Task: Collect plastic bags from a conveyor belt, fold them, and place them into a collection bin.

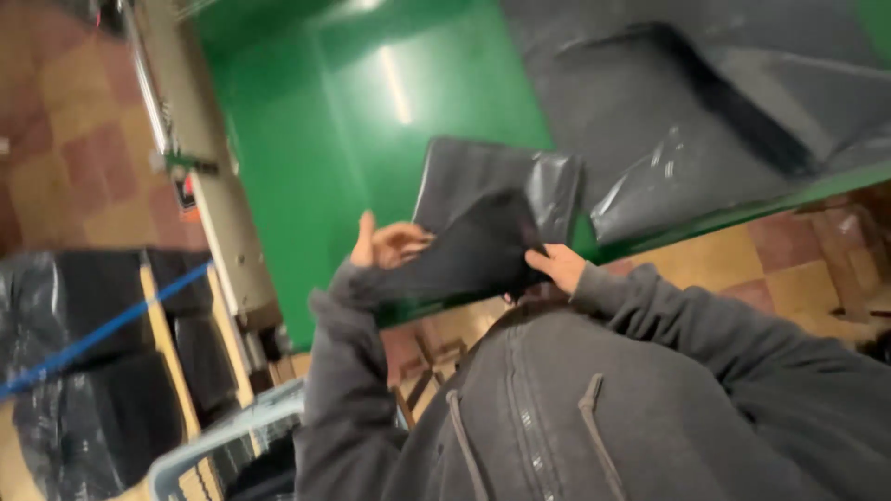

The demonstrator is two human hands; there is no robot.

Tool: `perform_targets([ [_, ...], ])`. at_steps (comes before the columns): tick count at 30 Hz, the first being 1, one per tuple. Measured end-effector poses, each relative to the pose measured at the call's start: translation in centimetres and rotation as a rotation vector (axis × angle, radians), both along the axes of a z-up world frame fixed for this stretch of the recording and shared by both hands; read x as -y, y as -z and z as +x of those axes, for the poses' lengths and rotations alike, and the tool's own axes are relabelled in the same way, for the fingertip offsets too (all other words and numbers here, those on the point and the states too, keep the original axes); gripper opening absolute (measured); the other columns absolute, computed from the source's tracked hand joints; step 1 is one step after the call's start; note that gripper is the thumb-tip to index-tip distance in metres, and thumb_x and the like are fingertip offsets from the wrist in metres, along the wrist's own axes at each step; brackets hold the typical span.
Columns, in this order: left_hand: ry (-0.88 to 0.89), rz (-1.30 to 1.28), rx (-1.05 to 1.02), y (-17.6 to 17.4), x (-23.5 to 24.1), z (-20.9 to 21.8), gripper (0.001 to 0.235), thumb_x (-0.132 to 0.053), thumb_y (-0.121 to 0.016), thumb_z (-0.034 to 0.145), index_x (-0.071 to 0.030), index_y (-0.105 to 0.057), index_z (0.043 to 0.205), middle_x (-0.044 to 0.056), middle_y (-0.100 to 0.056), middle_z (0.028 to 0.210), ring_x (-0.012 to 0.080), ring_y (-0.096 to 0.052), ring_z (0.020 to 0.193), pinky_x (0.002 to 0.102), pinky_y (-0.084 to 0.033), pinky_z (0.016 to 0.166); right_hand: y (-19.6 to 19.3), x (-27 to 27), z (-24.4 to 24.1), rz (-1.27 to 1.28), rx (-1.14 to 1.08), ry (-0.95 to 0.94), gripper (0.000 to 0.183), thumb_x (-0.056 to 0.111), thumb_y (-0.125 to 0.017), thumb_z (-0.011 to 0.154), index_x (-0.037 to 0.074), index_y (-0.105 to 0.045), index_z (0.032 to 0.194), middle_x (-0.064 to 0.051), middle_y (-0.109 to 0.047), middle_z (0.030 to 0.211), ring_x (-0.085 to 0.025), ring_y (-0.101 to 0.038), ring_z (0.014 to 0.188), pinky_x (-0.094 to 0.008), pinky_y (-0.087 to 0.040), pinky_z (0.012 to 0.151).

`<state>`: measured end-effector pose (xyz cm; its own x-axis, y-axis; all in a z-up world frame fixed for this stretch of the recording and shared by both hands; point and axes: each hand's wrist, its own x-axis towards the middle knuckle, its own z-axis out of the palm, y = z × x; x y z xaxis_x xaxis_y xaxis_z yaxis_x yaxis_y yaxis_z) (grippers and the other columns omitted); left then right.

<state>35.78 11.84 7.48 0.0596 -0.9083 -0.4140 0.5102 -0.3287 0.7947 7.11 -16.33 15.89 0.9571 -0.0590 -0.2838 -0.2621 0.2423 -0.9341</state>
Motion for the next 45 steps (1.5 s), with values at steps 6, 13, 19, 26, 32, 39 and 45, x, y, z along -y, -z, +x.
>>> perform_targets([
  [6,-0.430,0.524,1.076,-7.1,1.7,-7.2,0.023,-0.039,-0.072,0.098,-0.017,-0.074,0.107,0.012,-0.075,0.089,0.0298,-0.073,0.095,0.041,-0.058,0.080,4.1,5.4,-1.4,0.366,-0.556,0.531,0.073,0.026,-0.083,0.089,0.011,-0.047,0.151,-0.016,-0.061,0.140,-0.038,-0.064,0.123,-0.068,-0.053,0.091],
  [13,-0.278,0.981,1.678,-17.4,12.9,-8.3,0.051,-0.045,-0.081,0.081,-0.014,-0.060,0.115,0.012,-0.068,0.102,0.0352,-0.070,0.100,0.048,-0.057,0.086,-3.6,26.8,-7.4,-1.958,0.270,0.371,0.098,0.047,-0.087,0.059,0.003,-0.061,0.143,-0.024,-0.058,0.142,-0.045,-0.050,0.138,-0.060,-0.039,0.113],
  [19,-0.101,0.315,2.004,-15.0,40.6,-7.0,0.086,-0.048,-0.083,0.079,-0.006,-0.049,0.147,0.014,-0.056,0.145,0.0317,-0.046,0.141,0.053,-0.040,0.114,-3.8,39.4,-8.9,-2.140,0.229,0.246,0.096,0.037,-0.087,0.053,0.002,-0.063,0.139,-0.023,-0.059,0.142,-0.044,-0.056,0.134,-0.059,-0.043,0.110],
  [26,0.199,0.341,1.648,-7.8,48.4,2.1,0.040,-0.051,-0.080,0.077,-0.025,-0.072,0.106,0.001,-0.064,0.106,0.0319,-0.062,0.110,0.053,-0.056,0.093,-7.2,52.7,-4.4,-1.987,0.028,-0.123,0.011,0.036,-0.058,0.088,0.035,-0.064,0.097,0.010,-0.065,0.084,-0.017,-0.073,0.085,-0.038,-0.054,0.072],
  [32,-0.812,-0.393,-0.018,-14.6,45.6,6.2,0.046,-0.037,-0.053,0.106,-0.010,-0.058,0.142,0.010,-0.067,0.134,0.0220,-0.068,0.112,0.033,-0.056,0.086,-15.6,61.9,14.4,-1.980,0.460,0.146,0.018,0.028,-0.067,0.095,0.020,-0.074,0.110,0.003,-0.077,0.098,-0.025,-0.071,0.081,-0.035,-0.052,0.068],
  [39,-1.155,0.251,0.055,-5.8,40.8,3.4,0.045,-0.033,-0.057,0.101,-0.005,-0.052,0.135,0.019,-0.067,0.129,0.0286,-0.068,0.109,0.039,-0.053,0.084,-6.3,67.9,35.8,-1.896,0.405,0.101,0.024,0.027,-0.067,0.090,0.022,-0.076,0.112,-0.006,-0.078,0.091,-0.035,-0.070,0.077,-0.045,-0.053,0.063],
  [45,-1.012,0.646,0.800,-8.6,39.9,-7.8,0.034,-0.030,-0.075,0.089,-0.001,-0.063,0.105,0.009,-0.067,0.083,0.0152,-0.060,0.068,0.028,-0.053,0.065,-1.7,67.9,39.3,-1.856,0.467,0.258,0.023,0.018,-0.069,0.089,0.016,-0.075,0.112,-0.007,-0.077,0.103,-0.034,-0.070,0.078,-0.042,-0.053,0.067],
])
